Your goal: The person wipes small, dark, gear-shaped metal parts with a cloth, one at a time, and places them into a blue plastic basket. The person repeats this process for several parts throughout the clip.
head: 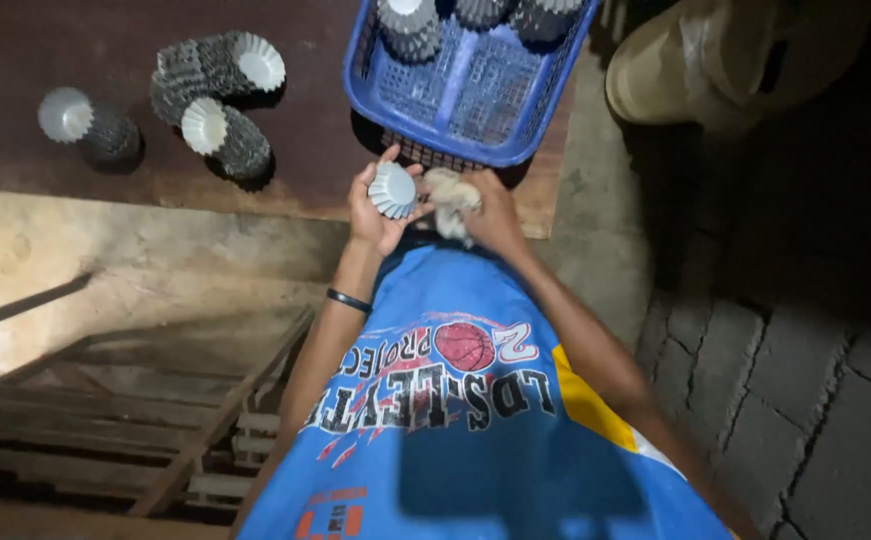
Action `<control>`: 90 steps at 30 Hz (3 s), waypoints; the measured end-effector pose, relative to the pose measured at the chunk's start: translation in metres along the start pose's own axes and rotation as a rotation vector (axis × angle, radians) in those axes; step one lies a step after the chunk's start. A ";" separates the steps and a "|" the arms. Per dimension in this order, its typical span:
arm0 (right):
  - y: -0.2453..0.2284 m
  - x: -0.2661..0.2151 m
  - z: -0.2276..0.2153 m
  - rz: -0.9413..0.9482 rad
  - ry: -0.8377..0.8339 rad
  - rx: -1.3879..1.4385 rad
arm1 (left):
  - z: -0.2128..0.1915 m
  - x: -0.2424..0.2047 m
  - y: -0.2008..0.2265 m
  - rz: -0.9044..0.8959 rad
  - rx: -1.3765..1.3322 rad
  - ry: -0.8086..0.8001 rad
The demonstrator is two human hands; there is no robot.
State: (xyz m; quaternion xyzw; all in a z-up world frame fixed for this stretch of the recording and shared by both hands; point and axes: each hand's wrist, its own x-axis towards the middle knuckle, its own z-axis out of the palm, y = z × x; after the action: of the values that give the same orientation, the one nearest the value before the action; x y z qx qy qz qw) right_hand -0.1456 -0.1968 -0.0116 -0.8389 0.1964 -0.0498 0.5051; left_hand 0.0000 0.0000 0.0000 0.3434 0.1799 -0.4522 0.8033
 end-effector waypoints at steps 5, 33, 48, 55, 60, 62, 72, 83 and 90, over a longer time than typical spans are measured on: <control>-0.088 0.028 0.036 -0.396 0.221 -0.093 | -0.001 0.038 -0.029 0.269 0.237 0.165; -0.206 -0.030 0.194 0.340 0.079 1.259 | -0.087 -0.106 0.105 0.333 0.260 -0.122; -0.270 -0.010 0.100 -0.306 0.024 0.026 | -0.043 -0.123 0.091 0.278 -0.102 -0.188; -0.205 -0.006 0.034 -0.465 0.277 -0.197 | 0.001 -0.080 0.052 0.309 -0.296 -0.200; -0.202 -0.012 0.015 -0.718 0.279 -0.292 | 0.080 -0.096 0.025 0.417 -0.205 -0.004; -0.189 -0.017 0.009 -0.721 0.221 -0.322 | 0.092 -0.100 0.011 0.547 -0.017 0.045; -0.216 -0.022 -0.089 -0.700 0.015 -0.337 | 0.120 -0.106 -0.002 0.748 0.126 0.123; -0.198 -0.052 -0.080 -0.819 0.060 -0.465 | 0.142 -0.134 0.010 0.876 0.409 0.101; -0.212 -0.061 -0.053 -0.728 0.064 -0.530 | 0.160 -0.151 0.021 1.059 0.408 0.053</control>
State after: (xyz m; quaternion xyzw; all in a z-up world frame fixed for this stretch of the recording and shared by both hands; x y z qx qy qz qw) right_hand -0.1573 -0.1299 0.2051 -0.9517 -0.0901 -0.1984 0.2162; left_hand -0.0649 -0.0159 0.2108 0.5462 -0.0879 -0.0044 0.8330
